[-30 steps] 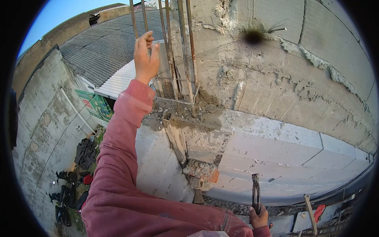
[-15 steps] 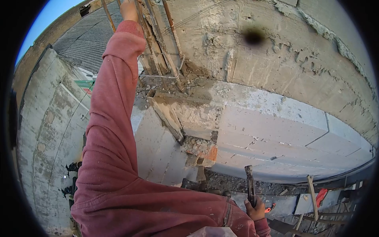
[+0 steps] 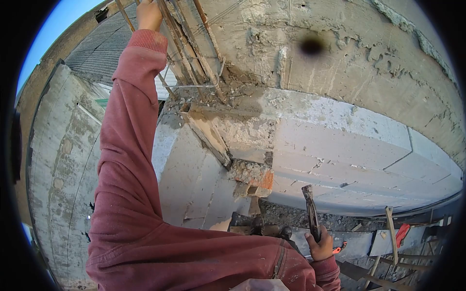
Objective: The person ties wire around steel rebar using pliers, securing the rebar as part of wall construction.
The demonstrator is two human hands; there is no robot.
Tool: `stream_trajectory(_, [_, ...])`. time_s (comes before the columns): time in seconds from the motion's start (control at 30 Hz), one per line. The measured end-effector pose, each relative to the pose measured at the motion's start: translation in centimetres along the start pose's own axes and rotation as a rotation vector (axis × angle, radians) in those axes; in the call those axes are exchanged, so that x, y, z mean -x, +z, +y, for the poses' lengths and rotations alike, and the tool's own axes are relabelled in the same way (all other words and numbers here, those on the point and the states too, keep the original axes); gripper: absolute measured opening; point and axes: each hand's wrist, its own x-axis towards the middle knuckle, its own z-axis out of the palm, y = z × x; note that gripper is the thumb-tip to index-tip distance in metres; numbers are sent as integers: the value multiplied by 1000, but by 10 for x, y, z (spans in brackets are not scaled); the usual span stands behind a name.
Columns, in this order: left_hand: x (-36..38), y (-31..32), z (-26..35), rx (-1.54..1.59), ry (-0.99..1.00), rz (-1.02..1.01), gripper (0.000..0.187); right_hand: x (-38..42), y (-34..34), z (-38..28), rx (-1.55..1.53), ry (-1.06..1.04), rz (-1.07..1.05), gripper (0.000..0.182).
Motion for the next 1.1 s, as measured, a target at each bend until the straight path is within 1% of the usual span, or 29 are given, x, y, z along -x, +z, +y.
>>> stream_trajectory(0.03, [5,-8,2,-175,177,51,27,0,-2,-6,-19,-1,7,25])
stream_trajectory(0.1, [35,-33,52,27,-123,112,17,0,-5,-15,-56,-8,30,26])
stream_trajectory(0.17, [66,-49,62,-83,-47,54,15,-4,-5,-19,-75,-24,61,26])
stream_trajectory(0.23, [102,-52,23,-174,-138,-313,22,-11,-5,-35,-60,-58,85,26])
stream_trajectory(0.27, [124,-48,5,-271,-144,-388,29,-17,-5,-45,-59,-101,69,27])
stream_trajectory(0.3, [138,-48,5,-368,-155,-462,37,-25,-7,-57,-55,-143,50,28])
stream_trajectory(0.33, [144,-49,4,-372,-164,-529,42,-35,-7,-72,-50,-184,31,29])
stream_trajectory(0.4, [153,-58,23,-372,-184,-667,53,-52,-8,-124,-262,-260,-41,35])
stream_trajectory(0.47, [171,-62,16,-379,-107,-632,56,-74,-3,-169,-220,-472,-36,38])
stream_trajectory(0.53, [186,-66,15,-388,-44,-609,62,-104,11,-206,-212,-592,0,35])
stream_trajectory(0.6, [193,-71,16,-341,-87,-605,62,-136,12,-243,-79,-513,-83,35])
stream_trajectory(0.63, [194,-73,17,-318,-107,-601,62,-142,13,-264,-112,-464,-96,35])
stream_trajectory(0.67, [194,-76,18,-330,-81,-664,64,-146,15,-283,-143,-421,-110,35])
stream_trajectory(0.77, [193,-76,14,-414,-5,-772,62,-158,25,-315,-444,-784,63,34])
stream_trajectory(0.8, [194,-75,12,-426,17,-756,60,-166,30,-318,-490,-909,120,33])
stream_trajectory(0.83, [194,-77,11,-423,4,-756,60,-178,33,-319,-106,-941,139,32])
stream_trajectory(0.9, [191,-78,16,-407,-8,-778,60,-209,35,-311,654,-921,165,30])
stream_trajectory(0.93, [194,-78,15,-399,10,-739,60,-216,44,-306,598,-964,90,30])
stream_trajectory(0.97, [191,-76,15,-413,52,-732,60,-218,40,-308,575,-939,118,29])
stream_trajectory(1.0, [188,-74,15,-433,69,-699,61,-208,28,-330,579,-935,136,29])
stream_trajectory(1.03, [197,-78,17,-449,85,-703,61,-193,26,-336,566,-903,136,28])
stream_trajectory(1.07, [197,-76,14,-445,97,-685,60,-183,22,-337,419,-795,134,26])
stream_trajectory(1.1, [199,-75,12,-442,104,-668,59,-178,23,-331,345,-815,174,25])
